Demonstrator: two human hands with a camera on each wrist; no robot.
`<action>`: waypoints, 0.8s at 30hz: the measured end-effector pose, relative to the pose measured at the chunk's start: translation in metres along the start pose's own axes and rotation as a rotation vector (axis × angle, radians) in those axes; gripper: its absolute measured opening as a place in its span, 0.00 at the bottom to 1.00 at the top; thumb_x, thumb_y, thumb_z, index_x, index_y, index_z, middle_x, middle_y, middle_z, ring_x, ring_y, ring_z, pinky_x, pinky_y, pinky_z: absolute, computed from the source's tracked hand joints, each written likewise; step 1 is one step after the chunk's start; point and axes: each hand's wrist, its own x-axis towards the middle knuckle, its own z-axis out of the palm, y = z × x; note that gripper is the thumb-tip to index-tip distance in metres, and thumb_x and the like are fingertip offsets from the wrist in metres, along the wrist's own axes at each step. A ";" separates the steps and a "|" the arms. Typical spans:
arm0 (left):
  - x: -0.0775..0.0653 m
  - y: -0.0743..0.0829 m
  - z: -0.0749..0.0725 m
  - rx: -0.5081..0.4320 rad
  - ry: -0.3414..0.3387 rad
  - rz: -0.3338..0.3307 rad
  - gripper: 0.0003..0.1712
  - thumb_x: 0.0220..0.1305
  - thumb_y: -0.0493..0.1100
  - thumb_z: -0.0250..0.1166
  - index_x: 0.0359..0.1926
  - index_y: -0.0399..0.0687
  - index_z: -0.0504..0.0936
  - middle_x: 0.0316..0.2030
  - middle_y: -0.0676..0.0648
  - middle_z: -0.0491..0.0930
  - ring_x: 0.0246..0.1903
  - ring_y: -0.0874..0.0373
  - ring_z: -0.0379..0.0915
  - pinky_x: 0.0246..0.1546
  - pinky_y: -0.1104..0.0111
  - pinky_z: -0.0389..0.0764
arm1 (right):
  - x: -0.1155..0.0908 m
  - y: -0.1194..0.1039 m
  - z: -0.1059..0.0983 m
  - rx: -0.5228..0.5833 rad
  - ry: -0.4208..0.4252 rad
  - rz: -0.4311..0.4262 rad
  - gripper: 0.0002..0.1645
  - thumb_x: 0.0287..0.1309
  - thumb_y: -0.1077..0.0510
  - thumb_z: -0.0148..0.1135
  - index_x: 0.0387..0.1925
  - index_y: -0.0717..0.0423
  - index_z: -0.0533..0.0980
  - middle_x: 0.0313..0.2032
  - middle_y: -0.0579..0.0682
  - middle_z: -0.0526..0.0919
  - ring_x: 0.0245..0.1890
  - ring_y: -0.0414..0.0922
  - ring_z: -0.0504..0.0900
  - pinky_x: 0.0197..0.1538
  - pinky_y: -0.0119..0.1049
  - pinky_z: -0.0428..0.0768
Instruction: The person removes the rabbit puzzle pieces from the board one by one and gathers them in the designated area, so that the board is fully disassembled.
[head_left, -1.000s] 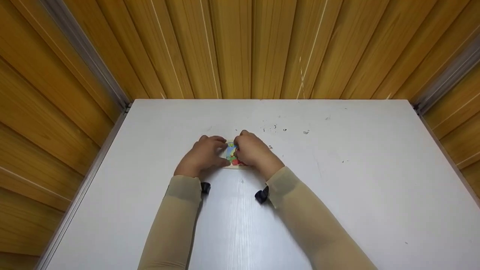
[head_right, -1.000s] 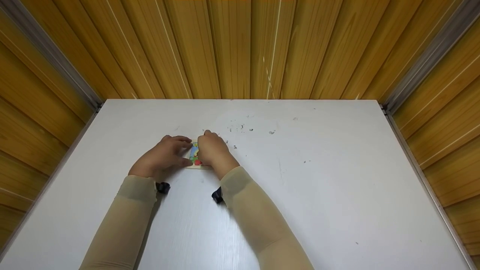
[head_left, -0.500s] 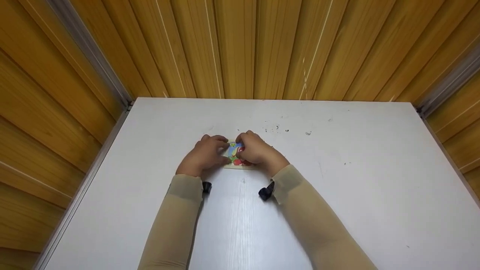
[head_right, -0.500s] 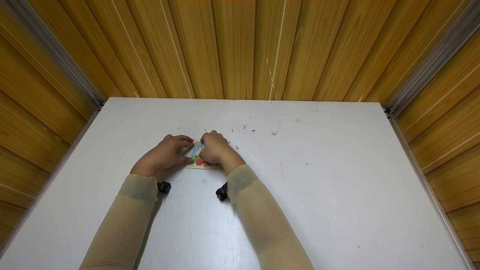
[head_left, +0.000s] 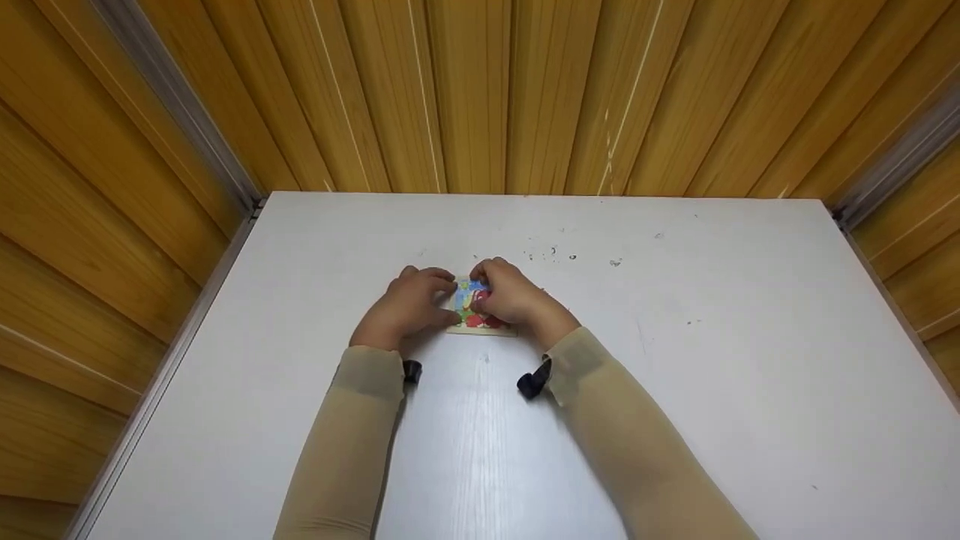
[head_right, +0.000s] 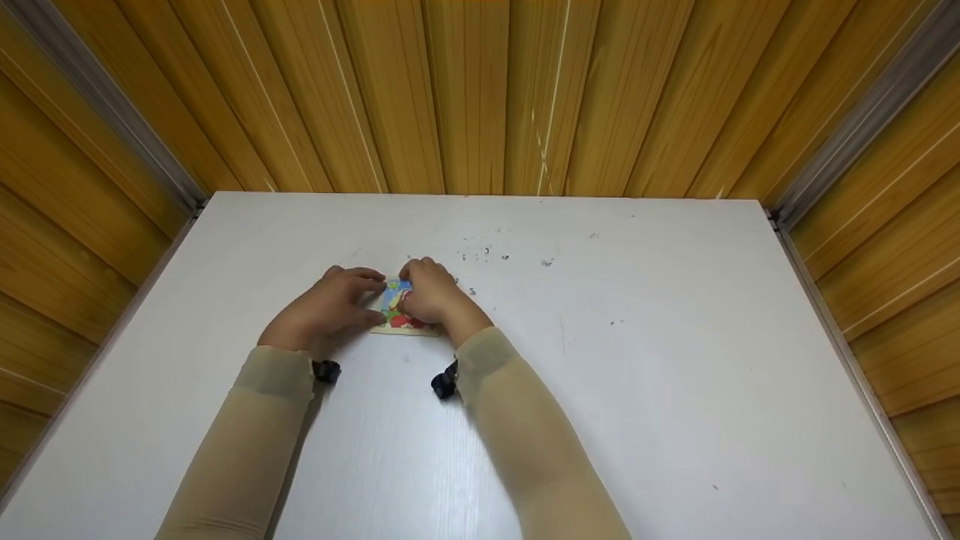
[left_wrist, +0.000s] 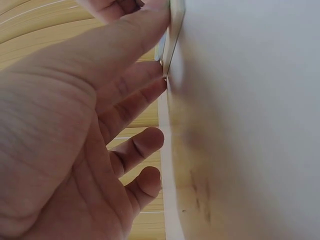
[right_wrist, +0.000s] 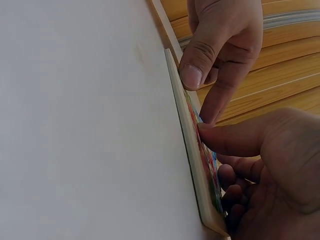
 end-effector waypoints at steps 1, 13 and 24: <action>0.000 -0.001 0.000 -0.001 0.003 -0.001 0.34 0.69 0.51 0.82 0.72 0.46 0.87 0.80 0.48 0.78 0.79 0.41 0.67 0.83 0.42 0.71 | 0.000 0.000 0.001 -0.002 0.002 -0.006 0.30 0.72 0.57 0.73 0.70 0.62 0.77 0.64 0.61 0.79 0.66 0.57 0.79 0.78 0.53 0.78; -0.002 -0.003 -0.001 0.001 0.013 -0.010 0.35 0.68 0.51 0.83 0.72 0.47 0.87 0.80 0.49 0.79 0.81 0.40 0.67 0.82 0.40 0.72 | 0.000 -0.009 0.005 -0.059 0.008 0.003 0.31 0.73 0.57 0.71 0.73 0.63 0.78 0.66 0.63 0.79 0.69 0.58 0.79 0.81 0.54 0.76; -0.003 -0.001 -0.001 -0.025 0.015 -0.029 0.36 0.67 0.49 0.84 0.73 0.48 0.87 0.79 0.50 0.79 0.79 0.43 0.67 0.82 0.45 0.72 | 0.005 -0.006 0.005 -0.134 -0.028 -0.026 0.31 0.74 0.56 0.69 0.72 0.66 0.78 0.67 0.63 0.78 0.67 0.57 0.80 0.79 0.53 0.79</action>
